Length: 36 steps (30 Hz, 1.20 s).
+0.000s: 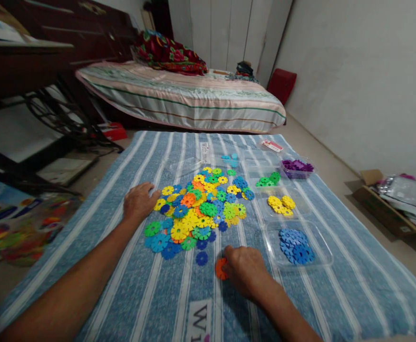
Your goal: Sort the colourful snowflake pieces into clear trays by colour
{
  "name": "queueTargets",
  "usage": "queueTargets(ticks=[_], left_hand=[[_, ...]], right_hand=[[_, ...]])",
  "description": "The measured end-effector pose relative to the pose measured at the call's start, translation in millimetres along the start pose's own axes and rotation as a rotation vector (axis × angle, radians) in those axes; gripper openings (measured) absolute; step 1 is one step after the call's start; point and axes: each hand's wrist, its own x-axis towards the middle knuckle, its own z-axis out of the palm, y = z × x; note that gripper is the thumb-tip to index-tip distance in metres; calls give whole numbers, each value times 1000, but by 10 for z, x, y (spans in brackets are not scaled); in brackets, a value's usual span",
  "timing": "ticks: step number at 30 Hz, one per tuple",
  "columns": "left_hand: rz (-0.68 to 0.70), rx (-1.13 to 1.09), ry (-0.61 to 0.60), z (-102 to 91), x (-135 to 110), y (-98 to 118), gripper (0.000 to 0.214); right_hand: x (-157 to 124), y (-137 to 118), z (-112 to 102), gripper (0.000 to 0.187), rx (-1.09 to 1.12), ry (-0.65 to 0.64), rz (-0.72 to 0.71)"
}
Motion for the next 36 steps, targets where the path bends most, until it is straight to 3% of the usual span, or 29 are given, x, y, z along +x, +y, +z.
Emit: queueTargets(ticks=[12,22,27,36], left_hand=[[-22,-31,-8,-27,-12,21,33],[-30,-9,-13,-48,-23,32,33],[-33,-13,-23,-49,-25,21,32],[-33,-9,-11,-34,-32,14,32]], right_hand=[[281,-218,-163,23,8,72,16],[676,-215,-455,29,19,274,89],[806,-220,-421,30,27,274,102],[748,-188,-331,27,25,278,115]])
